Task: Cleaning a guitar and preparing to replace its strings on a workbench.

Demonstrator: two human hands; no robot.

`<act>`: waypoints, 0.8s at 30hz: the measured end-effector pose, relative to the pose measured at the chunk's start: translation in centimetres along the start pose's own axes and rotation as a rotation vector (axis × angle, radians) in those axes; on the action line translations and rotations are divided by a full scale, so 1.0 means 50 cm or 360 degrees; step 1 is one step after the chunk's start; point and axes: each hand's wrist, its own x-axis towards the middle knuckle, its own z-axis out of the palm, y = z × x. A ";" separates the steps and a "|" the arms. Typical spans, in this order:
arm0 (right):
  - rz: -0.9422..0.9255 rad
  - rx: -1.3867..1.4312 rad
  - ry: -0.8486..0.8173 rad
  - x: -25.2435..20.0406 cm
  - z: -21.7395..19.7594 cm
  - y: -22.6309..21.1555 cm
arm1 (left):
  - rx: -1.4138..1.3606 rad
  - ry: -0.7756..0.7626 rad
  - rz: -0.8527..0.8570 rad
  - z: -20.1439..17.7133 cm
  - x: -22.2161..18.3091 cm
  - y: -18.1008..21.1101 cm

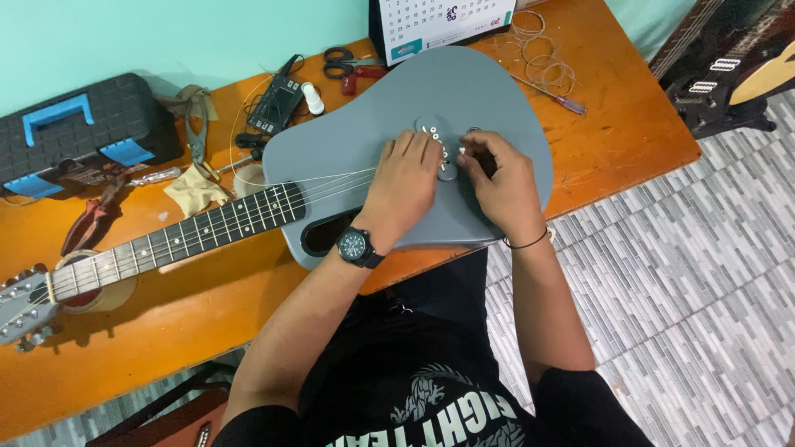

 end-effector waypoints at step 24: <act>-0.0013 0.0092 -0.0012 -0.009 -0.004 0.013 | -0.0023 -0.0212 -0.0104 -0.001 0.007 -0.011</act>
